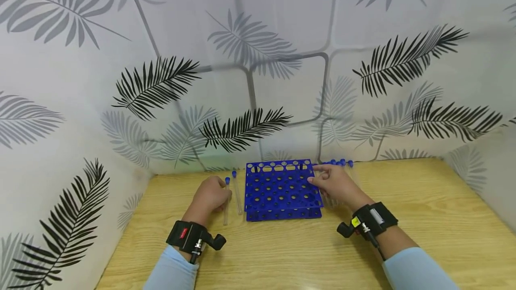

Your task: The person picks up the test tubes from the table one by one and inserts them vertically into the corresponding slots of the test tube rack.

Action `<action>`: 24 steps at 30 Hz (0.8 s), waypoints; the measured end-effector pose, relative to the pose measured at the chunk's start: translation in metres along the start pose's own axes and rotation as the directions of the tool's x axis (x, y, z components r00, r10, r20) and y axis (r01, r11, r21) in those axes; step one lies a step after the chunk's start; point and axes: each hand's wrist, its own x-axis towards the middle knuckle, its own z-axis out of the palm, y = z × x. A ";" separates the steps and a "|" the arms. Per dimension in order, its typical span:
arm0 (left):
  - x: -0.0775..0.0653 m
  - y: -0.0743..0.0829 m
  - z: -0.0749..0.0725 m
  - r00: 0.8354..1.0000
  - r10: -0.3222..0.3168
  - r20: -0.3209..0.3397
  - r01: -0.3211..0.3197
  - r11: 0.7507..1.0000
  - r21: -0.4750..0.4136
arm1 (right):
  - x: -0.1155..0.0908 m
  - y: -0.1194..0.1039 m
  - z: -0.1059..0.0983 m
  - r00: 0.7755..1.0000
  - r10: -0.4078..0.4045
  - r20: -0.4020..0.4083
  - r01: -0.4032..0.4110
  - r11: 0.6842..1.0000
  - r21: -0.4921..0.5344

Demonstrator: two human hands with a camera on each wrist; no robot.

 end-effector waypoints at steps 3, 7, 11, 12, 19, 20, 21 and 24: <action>-0.005 0.008 0.000 0.999 -0.047 -0.015 0.047 0.999 -0.002 | -0.001 0.000 0.000 1.000 0.001 -0.002 -0.001 1.000 0.001; -0.006 0.009 0.001 0.998 -0.059 -0.024 0.060 0.998 0.026 | -0.001 0.000 0.000 1.000 0.001 -0.004 -0.001 1.000 -0.001; -0.006 0.010 0.001 0.998 -0.057 -0.008 0.058 0.997 0.046 | -0.001 0.000 0.000 1.000 0.003 -0.005 -0.003 1.000 0.003; -0.005 0.010 0.001 0.998 -0.058 -0.002 0.058 0.997 0.045 | -0.001 0.000 0.000 1.000 0.004 -0.005 -0.004 1.000 0.004; -0.004 0.010 -0.003 0.998 -0.048 -0.032 0.052 0.989 0.140 | 0.001 0.002 0.000 1.000 0.009 0.000 -0.009 1.000 0.012; -0.004 0.010 -0.004 0.998 -0.046 -0.049 0.054 0.985 0.165 | 0.001 0.002 0.000 1.000 0.010 0.000 -0.010 1.000 0.012; -0.004 0.010 -0.004 0.996 -0.049 -0.068 0.061 0.980 0.189 | 0.002 0.003 0.000 1.000 0.012 -0.001 -0.012 1.000 0.012; -0.004 0.014 -0.008 0.991 -0.054 -0.121 0.081 0.969 0.235 | 0.002 0.002 0.000 1.000 0.015 0.000 -0.015 1.000 0.015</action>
